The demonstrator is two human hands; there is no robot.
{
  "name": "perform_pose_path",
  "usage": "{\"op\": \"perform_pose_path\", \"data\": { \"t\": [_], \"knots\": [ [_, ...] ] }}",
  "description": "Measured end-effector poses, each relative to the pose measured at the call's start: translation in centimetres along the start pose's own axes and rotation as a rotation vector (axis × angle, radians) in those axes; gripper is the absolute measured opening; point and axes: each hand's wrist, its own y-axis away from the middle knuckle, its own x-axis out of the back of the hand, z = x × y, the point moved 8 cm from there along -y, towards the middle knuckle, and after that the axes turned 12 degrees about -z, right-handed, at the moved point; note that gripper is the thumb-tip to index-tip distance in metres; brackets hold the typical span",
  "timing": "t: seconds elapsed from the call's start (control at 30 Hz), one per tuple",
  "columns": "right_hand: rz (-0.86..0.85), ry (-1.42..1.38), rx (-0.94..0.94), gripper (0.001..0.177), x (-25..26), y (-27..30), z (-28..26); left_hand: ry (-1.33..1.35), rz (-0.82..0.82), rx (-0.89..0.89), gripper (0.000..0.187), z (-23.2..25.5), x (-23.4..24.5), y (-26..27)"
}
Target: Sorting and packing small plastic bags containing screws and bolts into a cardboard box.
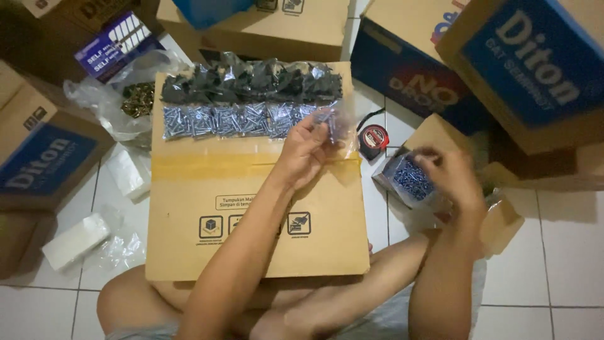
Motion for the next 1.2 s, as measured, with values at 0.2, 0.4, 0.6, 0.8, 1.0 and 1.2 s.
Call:
{"op": "perform_pose_path", "data": {
  "t": [0.2, 0.4, 0.6, 0.8, 1.0, 1.2],
  "knots": [
    [-0.520, 0.177, -0.408, 0.035, -12.5, -3.9, 15.0, -0.069, 0.038, -0.068, 0.045, 2.3, 0.7, 0.0],
    [-0.428, 0.284, -0.619, 0.038, -17.1, -6.3, 19.6, -0.047, 0.059, -0.144, 0.049, 4.3, 0.5, 0.2],
    [-0.411, 0.347, -0.533, 0.027, -16.0, -6.5, 18.0, 0.036, 0.075, -0.227, 0.045, 5.2, 3.0, 0.3],
    [-0.400, 0.319, -0.518, 0.027, -14.2, -5.7, 15.0, 0.048, 0.097, -0.282, 0.046, 6.6, 3.3, 0.6],
    [-0.434, 0.255, -0.529, 0.025, -12.1, -4.9, 12.8, 0.089, 0.096, -0.284, 0.044, 6.3, 4.3, 0.4],
    [-0.391, 0.153, -0.597, 0.025, -10.5, -3.9, 13.5, 0.097, 0.096, -0.261, 0.042, 6.6, 3.1, 0.4]
  ]
}}
